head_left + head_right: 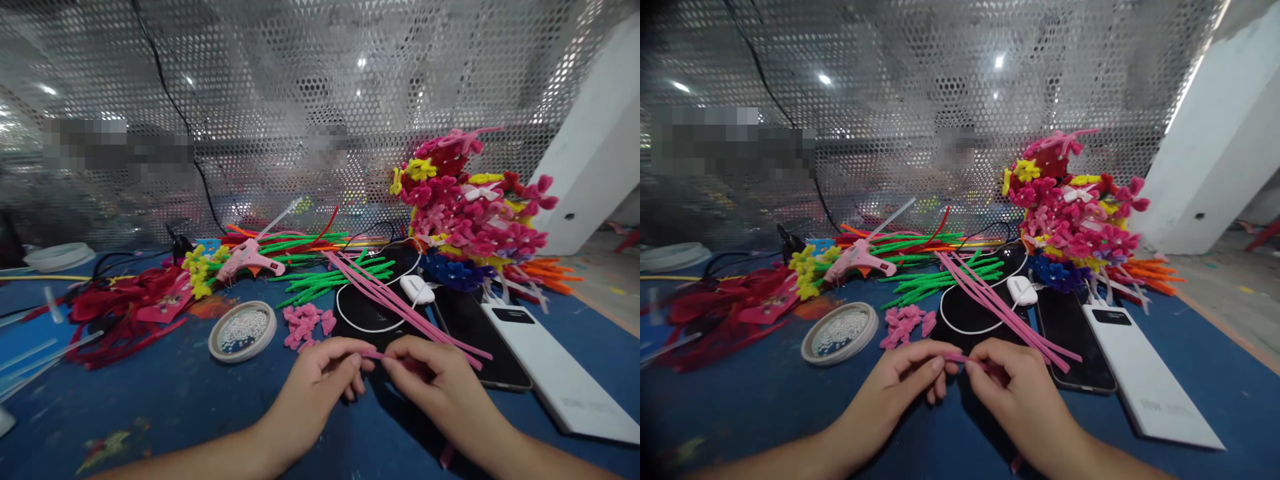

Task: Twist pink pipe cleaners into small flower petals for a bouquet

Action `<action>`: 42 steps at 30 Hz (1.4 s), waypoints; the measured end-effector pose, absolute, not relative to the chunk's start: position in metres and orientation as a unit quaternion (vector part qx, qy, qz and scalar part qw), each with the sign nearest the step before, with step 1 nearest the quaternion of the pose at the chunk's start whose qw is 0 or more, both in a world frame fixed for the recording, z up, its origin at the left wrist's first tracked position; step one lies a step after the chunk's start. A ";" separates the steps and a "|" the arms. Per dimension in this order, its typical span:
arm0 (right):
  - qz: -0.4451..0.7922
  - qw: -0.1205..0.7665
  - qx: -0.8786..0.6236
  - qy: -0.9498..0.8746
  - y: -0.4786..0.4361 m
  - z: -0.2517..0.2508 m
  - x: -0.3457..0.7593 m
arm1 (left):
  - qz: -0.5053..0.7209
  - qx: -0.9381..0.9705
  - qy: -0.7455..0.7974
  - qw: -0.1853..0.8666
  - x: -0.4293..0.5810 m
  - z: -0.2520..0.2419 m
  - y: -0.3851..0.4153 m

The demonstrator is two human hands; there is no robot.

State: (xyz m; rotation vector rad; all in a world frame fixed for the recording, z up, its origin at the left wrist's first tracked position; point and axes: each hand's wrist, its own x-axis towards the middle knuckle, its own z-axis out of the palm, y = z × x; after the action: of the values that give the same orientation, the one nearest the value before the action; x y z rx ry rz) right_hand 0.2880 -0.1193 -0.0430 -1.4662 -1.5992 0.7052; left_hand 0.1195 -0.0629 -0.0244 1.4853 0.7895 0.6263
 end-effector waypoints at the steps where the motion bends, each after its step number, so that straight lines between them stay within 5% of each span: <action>1: 0.281 0.418 -0.582 -0.638 -0.119 -0.043 0.288 | 0.272 0.652 0.339 0.621 0.119 -0.025 -0.064; 18: 0.188 0.438 -0.582 -0.659 -0.124 -0.037 0.288 | 0.197 0.825 0.235 0.474 0.113 -0.017 -0.076; 26: 0.127 0.408 -0.510 -0.746 -0.130 -0.040 0.289 | 0.255 0.664 0.319 0.626 0.116 -0.021 -0.071; 42: 0.150 0.458 -0.506 -0.715 -0.130 -0.039 0.292 | 0.366 0.580 0.338 0.644 0.119 -0.018 -0.070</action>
State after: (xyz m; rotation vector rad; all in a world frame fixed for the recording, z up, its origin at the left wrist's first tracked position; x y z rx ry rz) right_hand 0.2919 -0.1303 -0.0386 -1.2463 -1.7614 0.3685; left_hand 0.1189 -0.0701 -0.0185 1.3205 0.7703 0.8327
